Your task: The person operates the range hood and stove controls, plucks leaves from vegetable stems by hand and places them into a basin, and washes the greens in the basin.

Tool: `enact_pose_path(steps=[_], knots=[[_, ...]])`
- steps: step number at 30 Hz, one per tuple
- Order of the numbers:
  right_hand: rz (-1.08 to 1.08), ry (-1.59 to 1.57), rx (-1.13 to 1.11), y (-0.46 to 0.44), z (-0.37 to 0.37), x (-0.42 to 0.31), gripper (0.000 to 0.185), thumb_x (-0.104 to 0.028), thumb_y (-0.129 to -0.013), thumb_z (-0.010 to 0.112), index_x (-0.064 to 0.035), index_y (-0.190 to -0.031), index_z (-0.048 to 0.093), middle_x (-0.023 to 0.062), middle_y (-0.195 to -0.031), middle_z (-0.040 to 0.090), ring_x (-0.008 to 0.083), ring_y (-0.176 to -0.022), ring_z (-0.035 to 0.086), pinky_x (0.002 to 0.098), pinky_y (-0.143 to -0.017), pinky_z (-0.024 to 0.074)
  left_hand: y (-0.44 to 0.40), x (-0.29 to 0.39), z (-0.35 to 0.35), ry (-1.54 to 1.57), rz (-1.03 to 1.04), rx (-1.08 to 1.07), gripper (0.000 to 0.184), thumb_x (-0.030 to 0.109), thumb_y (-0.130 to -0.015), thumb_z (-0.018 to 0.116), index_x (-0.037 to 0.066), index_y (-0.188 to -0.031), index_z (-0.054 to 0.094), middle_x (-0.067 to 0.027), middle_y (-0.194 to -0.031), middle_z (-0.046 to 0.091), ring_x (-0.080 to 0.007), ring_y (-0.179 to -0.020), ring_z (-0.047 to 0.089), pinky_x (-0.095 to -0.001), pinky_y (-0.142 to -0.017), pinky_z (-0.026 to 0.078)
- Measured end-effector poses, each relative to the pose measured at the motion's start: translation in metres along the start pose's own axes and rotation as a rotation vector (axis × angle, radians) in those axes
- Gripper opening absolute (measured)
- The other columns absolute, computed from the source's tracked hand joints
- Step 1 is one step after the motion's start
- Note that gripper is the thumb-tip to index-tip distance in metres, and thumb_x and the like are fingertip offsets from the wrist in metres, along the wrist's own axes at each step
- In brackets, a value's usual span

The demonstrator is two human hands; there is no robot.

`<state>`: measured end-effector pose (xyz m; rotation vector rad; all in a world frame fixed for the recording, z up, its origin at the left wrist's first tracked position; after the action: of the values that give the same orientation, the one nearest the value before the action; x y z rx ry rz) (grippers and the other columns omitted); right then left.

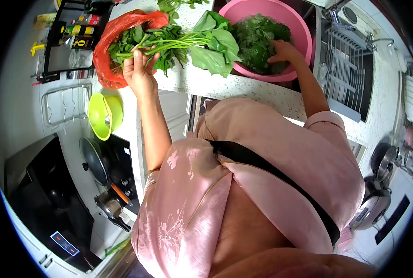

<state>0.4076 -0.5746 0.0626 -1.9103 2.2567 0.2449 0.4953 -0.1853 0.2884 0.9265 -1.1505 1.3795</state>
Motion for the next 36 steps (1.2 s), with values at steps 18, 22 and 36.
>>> enact_pose_path(steps=[18, 22, 36], knots=[[-0.543, -0.612, 0.076, -0.042, -0.143, -0.224, 0.023, -0.027, -0.075, 0.064, -0.0056, -0.083, 0.061, 0.0119, -0.075, 0.063, 0.0260, -0.072, 0.062, 0.0355, -0.064, 0.0475, -0.013, -0.003, 0.066, -0.290, 0.118, -0.157, 0.016, 0.013, -0.085, 0.060, 0.001, -0.095, 0.062, -0.0022, -0.080, 0.062, -0.0069, -0.068, 0.055, -0.0215, -0.060, 0.047], [-0.543, -0.744, -0.005, -0.055, -0.126, -0.220, 0.020, -0.021, -0.072, 0.065, -0.0039, -0.072, 0.055, 0.0104, -0.061, 0.055, 0.0233, -0.058, 0.056, 0.0374, -0.054, 0.0420, -0.026, -0.051, 0.075, -0.493, 0.124, -0.333, 0.013, 0.013, -0.083, 0.063, 0.002, -0.078, 0.059, 0.0005, -0.068, 0.059, -0.0057, -0.061, 0.053, -0.0195, -0.055, 0.043], [-0.488, -0.610, 0.148, -0.076, -0.148, -0.164, 0.018, -0.014, -0.073, 0.063, -0.0048, -0.089, 0.062, 0.0125, -0.082, 0.065, 0.0277, -0.076, 0.063, 0.0364, -0.067, 0.0481, -0.034, -0.093, 0.074, -0.303, -0.271, -0.324, 0.018, 0.013, -0.085, 0.058, 0.002, -0.073, 0.053, -0.0051, -0.065, 0.057, -0.0102, -0.052, 0.056, -0.0229, -0.044, 0.051]])
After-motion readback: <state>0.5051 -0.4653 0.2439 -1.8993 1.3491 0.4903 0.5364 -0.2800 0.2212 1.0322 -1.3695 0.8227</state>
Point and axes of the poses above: each hand's wrist, its own y-axis away from the middle knuckle, its own z-axis out of the palm, x = y × z, the point moved 8 cm from there along -y, towards the middle knuckle
